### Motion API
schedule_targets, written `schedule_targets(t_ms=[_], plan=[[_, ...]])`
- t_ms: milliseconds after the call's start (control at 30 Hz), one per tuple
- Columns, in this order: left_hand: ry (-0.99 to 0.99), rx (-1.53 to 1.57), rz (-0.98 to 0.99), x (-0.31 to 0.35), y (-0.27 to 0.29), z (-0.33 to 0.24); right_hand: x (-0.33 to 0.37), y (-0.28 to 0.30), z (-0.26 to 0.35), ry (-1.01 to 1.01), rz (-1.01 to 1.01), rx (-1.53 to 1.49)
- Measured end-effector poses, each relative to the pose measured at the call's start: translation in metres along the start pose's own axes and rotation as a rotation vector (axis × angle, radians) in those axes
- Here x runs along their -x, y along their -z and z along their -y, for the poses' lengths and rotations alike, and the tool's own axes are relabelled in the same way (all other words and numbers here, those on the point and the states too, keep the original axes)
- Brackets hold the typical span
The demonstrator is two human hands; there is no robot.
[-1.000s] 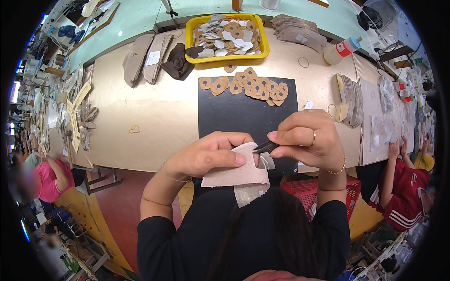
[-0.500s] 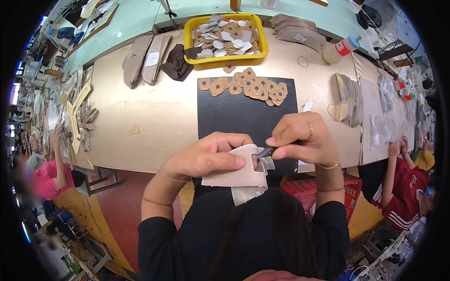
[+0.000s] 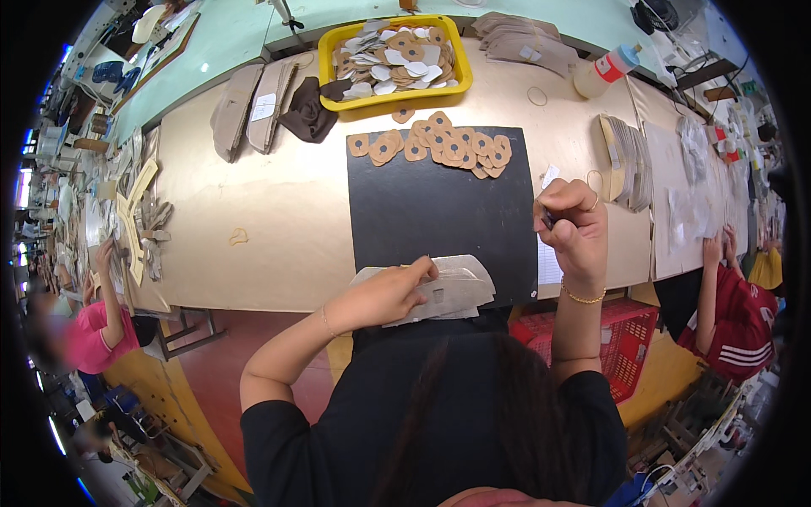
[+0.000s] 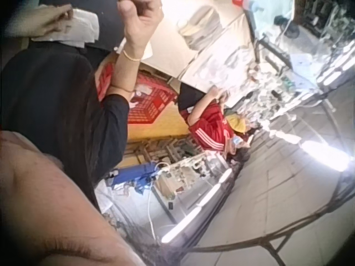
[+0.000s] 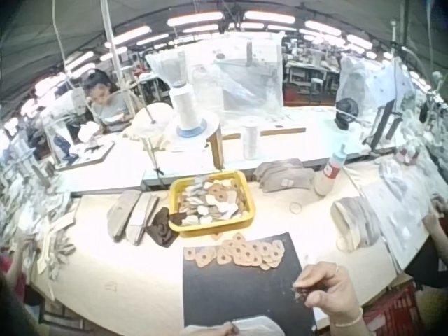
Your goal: The person uses a small blade to cut holes in light-colored fabric pieces on a black cutting mat. They repeatedly pick up fabric, cut a hole, and place the finished piece into a yellow tray. The person also handles a metal template and stacks cut pieces on the table.
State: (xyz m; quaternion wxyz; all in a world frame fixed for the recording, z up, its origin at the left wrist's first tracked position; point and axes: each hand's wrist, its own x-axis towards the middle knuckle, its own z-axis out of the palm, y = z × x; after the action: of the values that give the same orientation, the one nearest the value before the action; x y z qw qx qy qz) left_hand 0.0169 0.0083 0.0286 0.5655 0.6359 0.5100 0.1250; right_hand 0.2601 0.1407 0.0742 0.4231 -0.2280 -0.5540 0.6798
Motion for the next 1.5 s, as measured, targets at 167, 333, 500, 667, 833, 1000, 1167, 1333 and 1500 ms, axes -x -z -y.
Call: schedule_targets(t_ms=[167,333,500,667,833,1000,1167,1333,1500], plan=[[0.07,-0.402,-0.219,0.01,-0.012,0.014,0.012,0.008,-0.016,-0.142,-0.256,0.516],[-0.017,-0.572,-0.32,0.006,-0.019,0.018,0.025,0.051,-0.052,-0.275,-0.511,1.138],[0.187,-0.369,-0.191,-0.001,-0.02,0.024,0.045,0.082,-0.082,-0.301,-0.566,1.182],[0.085,-0.467,-0.198,0.006,-0.03,0.021,0.045,0.08,-0.082,-0.067,-0.488,1.288],[0.156,-0.296,-0.149,0.012,-0.037,0.018,0.033,0.057,-0.084,-0.01,-0.321,1.194],[0.18,-0.277,-0.368,-0.006,0.024,0.029,0.035,0.042,-0.08,0.005,-0.237,1.121],[0.275,-0.373,-0.424,-0.026,0.079,0.037,0.045,0.047,-0.073,-0.014,-0.205,1.132],[0.383,-0.493,-0.407,-0.029,0.084,0.033,0.055,0.06,-0.069,0.011,-0.209,1.13],[0.29,-0.611,-0.559,-0.02,0.098,0.045,0.06,0.057,-0.072,0.06,-0.168,1.127]])
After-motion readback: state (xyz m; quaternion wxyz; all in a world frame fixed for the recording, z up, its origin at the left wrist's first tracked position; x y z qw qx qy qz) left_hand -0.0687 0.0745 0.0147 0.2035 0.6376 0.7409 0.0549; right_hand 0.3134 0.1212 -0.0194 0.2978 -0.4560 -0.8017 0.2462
